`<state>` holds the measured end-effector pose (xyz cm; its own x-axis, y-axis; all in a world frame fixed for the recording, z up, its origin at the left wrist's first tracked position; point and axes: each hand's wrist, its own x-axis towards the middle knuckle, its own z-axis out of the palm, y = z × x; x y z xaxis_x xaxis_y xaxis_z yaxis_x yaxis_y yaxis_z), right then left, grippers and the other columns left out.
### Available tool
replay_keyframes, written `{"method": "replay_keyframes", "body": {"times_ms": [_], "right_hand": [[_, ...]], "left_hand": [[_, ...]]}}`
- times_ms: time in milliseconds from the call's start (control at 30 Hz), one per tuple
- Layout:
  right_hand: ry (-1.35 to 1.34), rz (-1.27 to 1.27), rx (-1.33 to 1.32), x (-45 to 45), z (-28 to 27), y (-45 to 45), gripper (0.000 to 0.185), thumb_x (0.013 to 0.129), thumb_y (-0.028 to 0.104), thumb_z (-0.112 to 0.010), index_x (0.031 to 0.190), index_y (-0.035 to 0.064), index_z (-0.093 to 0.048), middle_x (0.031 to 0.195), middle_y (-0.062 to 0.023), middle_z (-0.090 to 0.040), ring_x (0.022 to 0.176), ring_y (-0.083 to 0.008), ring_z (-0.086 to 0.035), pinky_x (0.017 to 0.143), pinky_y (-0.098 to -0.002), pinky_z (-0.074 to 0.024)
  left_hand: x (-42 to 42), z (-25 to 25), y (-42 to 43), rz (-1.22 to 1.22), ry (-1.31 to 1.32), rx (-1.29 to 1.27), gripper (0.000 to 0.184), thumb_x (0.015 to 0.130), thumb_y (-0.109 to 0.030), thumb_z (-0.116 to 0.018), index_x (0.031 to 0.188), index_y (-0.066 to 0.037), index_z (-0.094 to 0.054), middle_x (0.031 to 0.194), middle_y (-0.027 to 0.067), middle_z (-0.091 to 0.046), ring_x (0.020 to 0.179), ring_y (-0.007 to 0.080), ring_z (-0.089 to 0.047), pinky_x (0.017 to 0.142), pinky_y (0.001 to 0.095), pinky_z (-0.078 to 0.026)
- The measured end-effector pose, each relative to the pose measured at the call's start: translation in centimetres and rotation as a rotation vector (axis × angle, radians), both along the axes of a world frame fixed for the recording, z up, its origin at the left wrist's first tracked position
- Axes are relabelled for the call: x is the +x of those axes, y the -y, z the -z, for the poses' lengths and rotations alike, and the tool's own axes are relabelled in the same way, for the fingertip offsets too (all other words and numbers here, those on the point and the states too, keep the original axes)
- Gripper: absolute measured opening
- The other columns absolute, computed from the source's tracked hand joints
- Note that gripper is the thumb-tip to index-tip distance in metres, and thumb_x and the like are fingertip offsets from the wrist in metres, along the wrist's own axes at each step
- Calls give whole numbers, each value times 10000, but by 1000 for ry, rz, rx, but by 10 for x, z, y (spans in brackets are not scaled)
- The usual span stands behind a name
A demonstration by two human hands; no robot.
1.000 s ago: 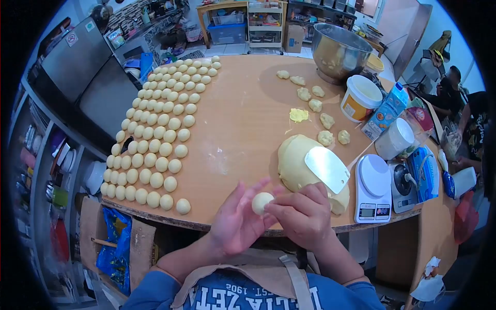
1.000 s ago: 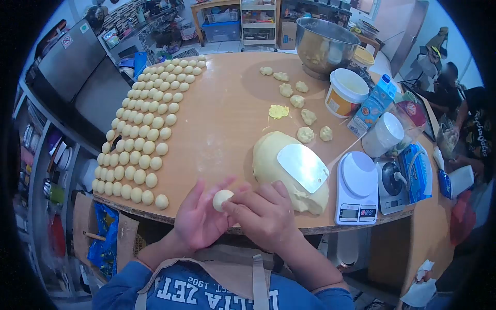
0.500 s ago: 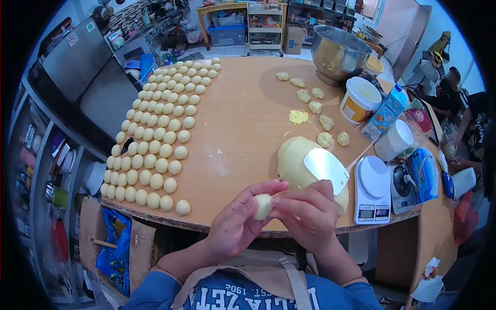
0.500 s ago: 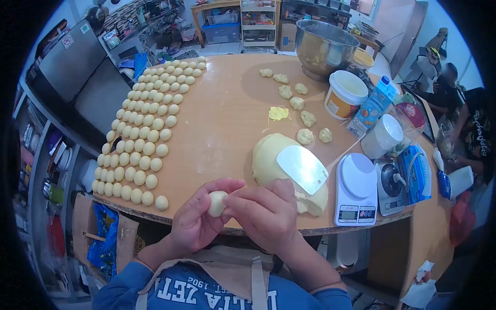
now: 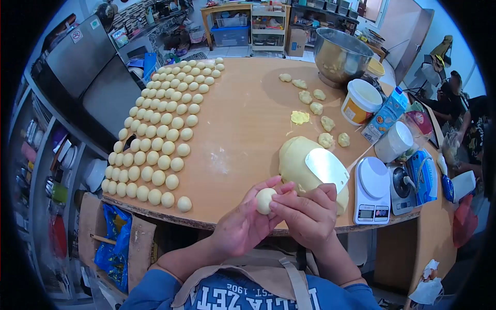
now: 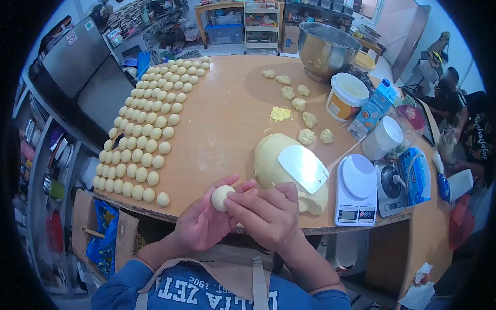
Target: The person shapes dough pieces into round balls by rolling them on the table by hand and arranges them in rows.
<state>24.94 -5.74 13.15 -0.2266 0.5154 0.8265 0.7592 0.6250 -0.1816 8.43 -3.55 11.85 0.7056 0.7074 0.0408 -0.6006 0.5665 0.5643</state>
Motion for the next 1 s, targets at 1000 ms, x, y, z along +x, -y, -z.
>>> {"method": "replay_keyframes", "body": {"times_ms": [1000], "right_hand": [[-77, 2, -169, 6, -13, -6, 218, 636, 97, -753, 839, 171, -730, 783, 67, -670, 663, -132, -496, 662, -307, -325]], "left_hand": [[-16, 7, -29, -53, -163, 298, 526, 922, -105, -610, 1390, -7, -392, 1387, 132, -465, 1207, 195, -522, 1031, 364, -464]]}}
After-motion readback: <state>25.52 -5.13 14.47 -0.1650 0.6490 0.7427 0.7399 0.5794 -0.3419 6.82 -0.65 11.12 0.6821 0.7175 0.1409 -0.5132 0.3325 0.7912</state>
